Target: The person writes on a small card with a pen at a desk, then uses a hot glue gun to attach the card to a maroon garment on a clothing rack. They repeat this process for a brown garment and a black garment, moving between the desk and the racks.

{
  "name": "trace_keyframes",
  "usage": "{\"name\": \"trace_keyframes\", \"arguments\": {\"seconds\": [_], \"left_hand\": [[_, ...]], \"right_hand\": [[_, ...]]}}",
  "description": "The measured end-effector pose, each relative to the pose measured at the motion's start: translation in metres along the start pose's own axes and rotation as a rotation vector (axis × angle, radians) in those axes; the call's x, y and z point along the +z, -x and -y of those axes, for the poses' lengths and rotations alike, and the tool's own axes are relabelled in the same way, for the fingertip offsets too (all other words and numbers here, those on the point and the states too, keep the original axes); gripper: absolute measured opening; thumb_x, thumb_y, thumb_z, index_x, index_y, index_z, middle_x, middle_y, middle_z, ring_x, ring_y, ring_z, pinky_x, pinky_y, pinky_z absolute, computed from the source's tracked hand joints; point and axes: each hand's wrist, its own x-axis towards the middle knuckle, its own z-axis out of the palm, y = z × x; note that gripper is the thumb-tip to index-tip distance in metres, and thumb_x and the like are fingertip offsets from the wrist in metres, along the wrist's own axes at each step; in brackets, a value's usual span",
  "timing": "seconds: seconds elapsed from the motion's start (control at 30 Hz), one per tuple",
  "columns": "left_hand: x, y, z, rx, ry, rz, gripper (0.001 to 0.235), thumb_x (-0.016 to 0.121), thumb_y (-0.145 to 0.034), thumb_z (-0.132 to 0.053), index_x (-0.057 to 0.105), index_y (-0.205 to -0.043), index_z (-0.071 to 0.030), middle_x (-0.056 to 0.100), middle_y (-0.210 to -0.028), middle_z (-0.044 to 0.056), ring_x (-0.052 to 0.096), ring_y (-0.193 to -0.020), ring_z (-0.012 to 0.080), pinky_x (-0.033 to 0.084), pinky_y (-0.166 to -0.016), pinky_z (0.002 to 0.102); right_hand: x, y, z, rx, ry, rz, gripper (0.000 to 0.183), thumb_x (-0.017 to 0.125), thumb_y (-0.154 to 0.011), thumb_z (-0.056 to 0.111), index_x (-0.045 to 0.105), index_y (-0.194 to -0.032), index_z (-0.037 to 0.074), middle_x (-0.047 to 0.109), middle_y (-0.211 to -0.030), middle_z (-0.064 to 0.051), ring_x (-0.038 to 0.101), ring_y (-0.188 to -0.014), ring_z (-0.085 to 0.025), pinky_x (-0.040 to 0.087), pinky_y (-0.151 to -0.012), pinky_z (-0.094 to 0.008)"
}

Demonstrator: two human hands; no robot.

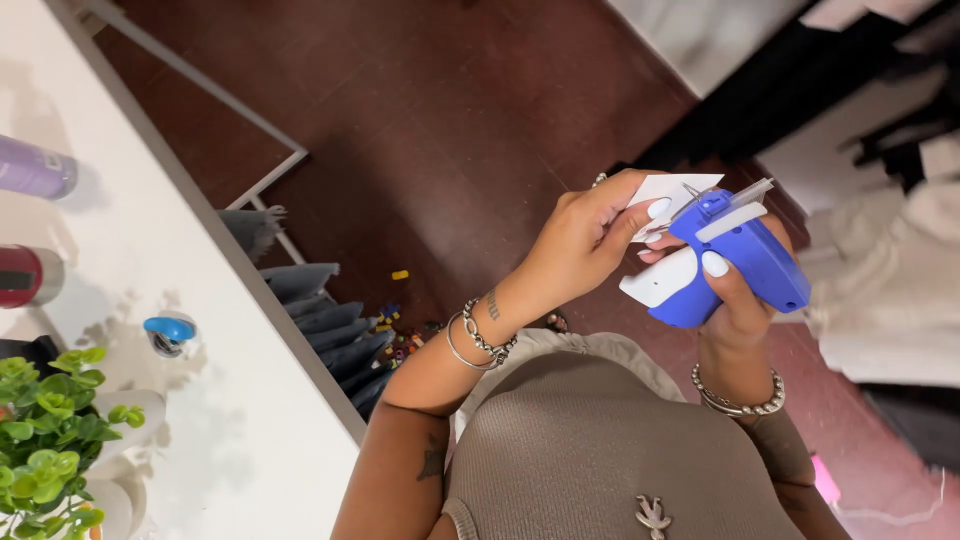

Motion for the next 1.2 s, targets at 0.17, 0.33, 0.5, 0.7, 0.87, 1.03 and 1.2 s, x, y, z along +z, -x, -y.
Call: {"name": "trace_keyframes", "arguments": {"seconds": [0.17, 0.33, 0.5, 0.7, 0.87, 1.03, 1.2], "left_hand": [[-0.055, -0.050, 0.035, -0.010, -0.029, -0.077, 0.024, 0.048, -0.110, -0.013, 0.059, -0.132, -0.016, 0.068, -0.100, -0.006, 0.053, -0.073, 0.0103, 0.048, -0.074, 0.026], [-0.122, -0.094, 0.099, 0.116, -0.324, -0.211, 0.053, 0.043, -0.101, 0.007, 0.050, -0.143, -0.024, 0.071, -0.127, -0.007, 0.072, -0.092, 0.0185, 0.060, -0.077, 0.032], [-0.215, -0.142, 0.093, 0.202, -0.630, -0.255, 0.037, 0.046, -0.104, -0.004, 0.055, -0.137, -0.018, 0.073, -0.117, 0.003, 0.075, -0.097, 0.0245, 0.060, -0.080, 0.039], [-0.307, -0.189, 0.111, 0.331, -0.509, -0.252, 0.027, 0.048, -0.107, -0.001, 0.066, -0.126, -0.010, 0.076, -0.113, 0.009, 0.076, -0.104, 0.0279, 0.062, -0.092, 0.036], [-0.362, -0.229, 0.147, 0.288, -0.113, -0.196, 0.022, 0.054, -0.106, -0.009, 0.069, -0.122, -0.006, 0.075, -0.121, 0.010, 0.072, -0.116, 0.0328, 0.060, -0.097, 0.041], [-0.402, -0.270, 0.182, 0.284, -0.026, -0.293, 0.021, 0.056, -0.104, -0.006, 0.072, -0.114, 0.003, 0.076, -0.117, 0.019, 0.074, -0.111, 0.0392, 0.059, -0.096, 0.045], [-0.445, -0.322, 0.219, 0.304, -0.023, -0.295, 0.024, 0.052, -0.105, -0.006, 0.069, -0.114, 0.007, 0.074, -0.117, 0.023, 0.072, -0.111, 0.0407, 0.057, -0.096, 0.047]], "right_hand": [[0.035, -0.083, -0.048, -0.038, -0.043, 0.105, 0.031, 0.057, -0.088, 0.019, 0.042, -0.108, 0.001, 0.064, -0.097, -0.036, 0.069, -0.077, -0.047, 0.064, -0.075, -0.052], [0.071, -0.150, -0.124, -0.141, 0.302, -0.063, 0.034, 0.068, -0.086, 0.021, 0.056, -0.111, 0.001, 0.065, -0.110, -0.009, 0.061, -0.099, -0.018, 0.048, -0.098, -0.031], [0.188, -0.231, -0.130, -0.302, 0.286, -0.095, 0.037, 0.070, -0.089, 0.022, 0.054, -0.108, -0.006, 0.064, -0.117, -0.023, 0.064, -0.115, -0.033, 0.048, -0.112, -0.046], [0.250, -0.302, -0.169, -0.397, 0.256, -0.012, 0.032, 0.069, -0.091, 0.025, 0.051, -0.097, -0.002, 0.056, -0.133, -0.031, 0.058, -0.127, -0.037, 0.042, -0.114, -0.053], [0.279, -0.354, -0.201, -0.464, 0.385, 0.016, 0.036, 0.076, -0.085, 0.026, 0.056, -0.087, -0.003, 0.054, -0.130, -0.033, 0.055, -0.126, -0.044, 0.037, -0.111, -0.047], [0.312, -0.413, -0.254, -0.449, 0.395, 0.024, 0.037, 0.080, -0.082, 0.029, 0.059, -0.083, -0.001, 0.066, -0.112, -0.027, 0.064, -0.105, -0.039, 0.045, -0.094, -0.047], [0.343, -0.476, -0.296, -0.497, 0.344, 0.048, 0.025, 0.076, -0.089, 0.017, 0.064, -0.080, -0.003, 0.067, -0.083, -0.025, 0.065, -0.080, -0.045, 0.050, -0.077, -0.048]]}}
